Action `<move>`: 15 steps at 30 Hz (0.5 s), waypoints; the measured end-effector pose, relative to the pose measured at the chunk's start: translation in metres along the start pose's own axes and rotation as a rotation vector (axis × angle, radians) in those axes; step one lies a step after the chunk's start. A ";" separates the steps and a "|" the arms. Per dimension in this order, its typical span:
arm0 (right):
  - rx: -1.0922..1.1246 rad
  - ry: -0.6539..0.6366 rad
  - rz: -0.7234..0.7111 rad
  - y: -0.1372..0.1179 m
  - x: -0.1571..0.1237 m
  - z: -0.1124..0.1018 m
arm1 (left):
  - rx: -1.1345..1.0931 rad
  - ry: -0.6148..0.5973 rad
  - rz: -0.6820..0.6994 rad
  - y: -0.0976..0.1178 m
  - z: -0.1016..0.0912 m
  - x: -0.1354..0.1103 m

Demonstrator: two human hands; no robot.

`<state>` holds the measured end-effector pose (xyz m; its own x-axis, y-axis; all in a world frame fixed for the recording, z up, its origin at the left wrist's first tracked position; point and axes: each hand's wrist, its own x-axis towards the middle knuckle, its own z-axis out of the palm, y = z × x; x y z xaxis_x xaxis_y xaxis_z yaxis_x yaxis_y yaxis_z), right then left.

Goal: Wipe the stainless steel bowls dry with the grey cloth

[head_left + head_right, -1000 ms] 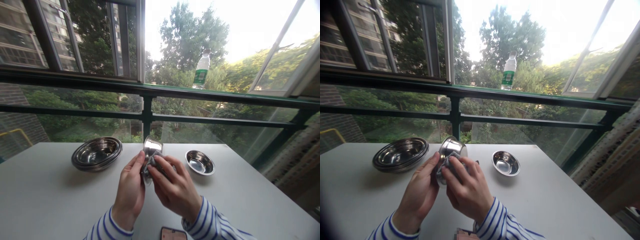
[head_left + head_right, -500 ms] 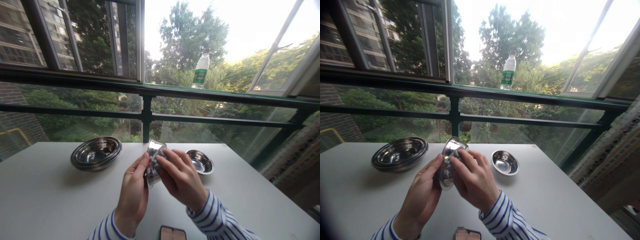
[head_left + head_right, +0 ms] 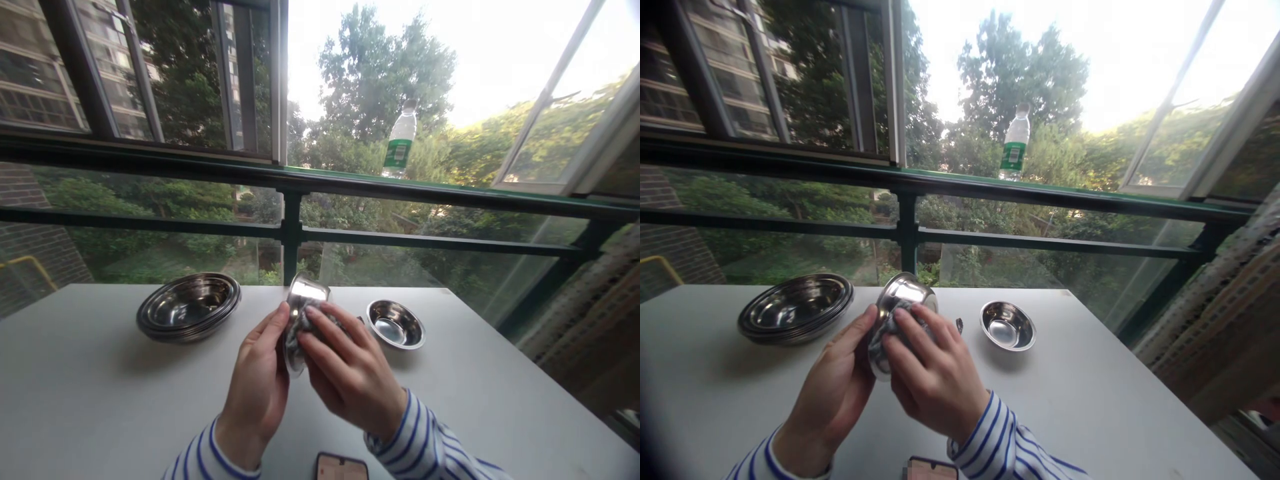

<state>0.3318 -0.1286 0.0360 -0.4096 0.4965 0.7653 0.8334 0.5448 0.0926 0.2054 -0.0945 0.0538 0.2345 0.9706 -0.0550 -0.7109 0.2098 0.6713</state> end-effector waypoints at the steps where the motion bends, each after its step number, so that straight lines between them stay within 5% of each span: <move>1: -0.014 -0.002 -0.034 -0.001 0.000 0.000 | -0.004 0.012 0.011 0.000 0.000 0.000; 8: -0.009 0.037 0.108 0.008 0.001 -0.005 | 0.033 -0.036 -0.023 -0.004 0.002 -0.003; 15: -0.048 -0.010 -0.150 0.003 0.000 0.002 | 0.030 0.004 0.006 -0.002 -0.003 0.000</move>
<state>0.3336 -0.1258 0.0352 -0.5345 0.4185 0.7343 0.7791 0.5807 0.2362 0.2050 -0.0946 0.0504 0.2275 0.9723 -0.0532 -0.6920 0.1998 0.6937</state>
